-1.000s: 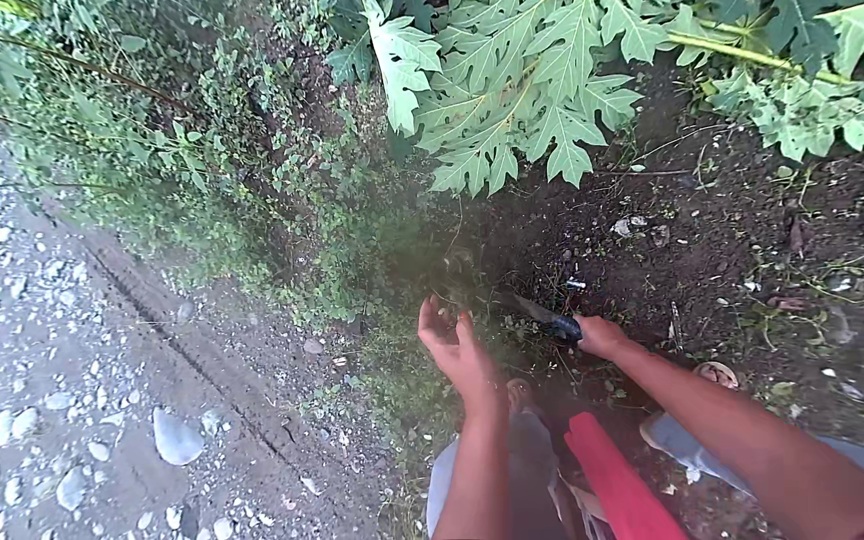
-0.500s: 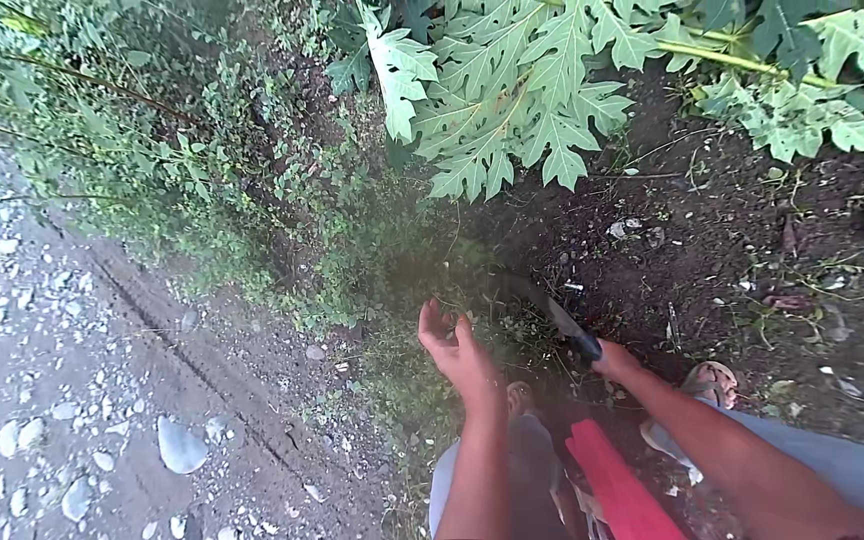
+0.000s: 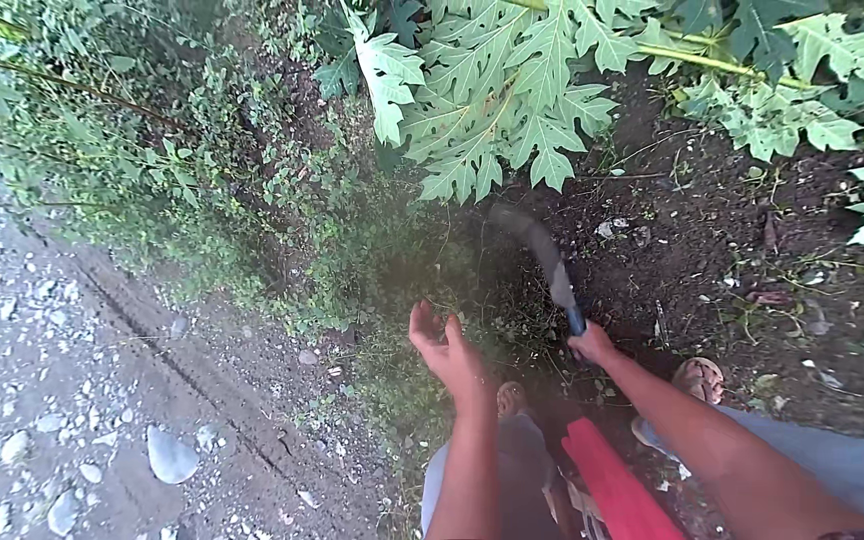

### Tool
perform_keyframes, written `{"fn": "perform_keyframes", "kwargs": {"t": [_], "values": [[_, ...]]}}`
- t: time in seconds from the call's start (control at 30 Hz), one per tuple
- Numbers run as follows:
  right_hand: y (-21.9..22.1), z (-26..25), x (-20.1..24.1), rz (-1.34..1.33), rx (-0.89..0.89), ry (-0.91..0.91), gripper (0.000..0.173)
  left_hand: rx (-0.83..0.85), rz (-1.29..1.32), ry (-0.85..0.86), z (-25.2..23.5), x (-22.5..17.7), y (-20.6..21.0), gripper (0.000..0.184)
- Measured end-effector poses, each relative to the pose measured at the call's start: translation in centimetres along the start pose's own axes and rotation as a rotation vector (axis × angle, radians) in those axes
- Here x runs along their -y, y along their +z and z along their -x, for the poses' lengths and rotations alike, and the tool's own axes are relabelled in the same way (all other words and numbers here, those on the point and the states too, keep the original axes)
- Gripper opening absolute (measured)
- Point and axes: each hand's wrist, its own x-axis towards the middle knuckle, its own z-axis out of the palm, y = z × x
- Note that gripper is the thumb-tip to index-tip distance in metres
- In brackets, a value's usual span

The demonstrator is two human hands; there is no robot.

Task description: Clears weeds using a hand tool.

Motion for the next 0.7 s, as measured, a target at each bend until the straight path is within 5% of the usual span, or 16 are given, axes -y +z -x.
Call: {"fn": "perform_keyframes", "kwargs": {"t": [0.07,0.17,0.3,0.47,0.6,0.7], "values": [[-2.2,0.0,-2.9,0.374,0.065,0.007,0.056,0.004,-0.007,-0.004,0.1,0.0,0.0,0.06],[-6.0,0.2,-3.2,0.563,0.073,-0.078,0.057,0.01,0.001,-0.005,0.0,0.2,-0.1,0.059],[-7.0,1.2,-0.6,0.351,-0.045,-0.12,0.055,0.013,0.007,-0.007,0.0,0.2,-0.1,0.058],[-1.2,1.3,1.2,-0.04,-0.148,-0.058,0.057,0.017,-0.002,-0.001,0.2,0.2,0.2,0.059],[-3.5,0.8,-1.0,0.505,-0.006,-0.009,0.06,0.025,-0.023,-0.001,0.2,0.1,0.3,0.059],[-6.8,1.4,0.6,0.609,-0.012,-0.068,0.058,0.025,-0.024,0.002,0.2,0.2,0.2,0.059]]}}
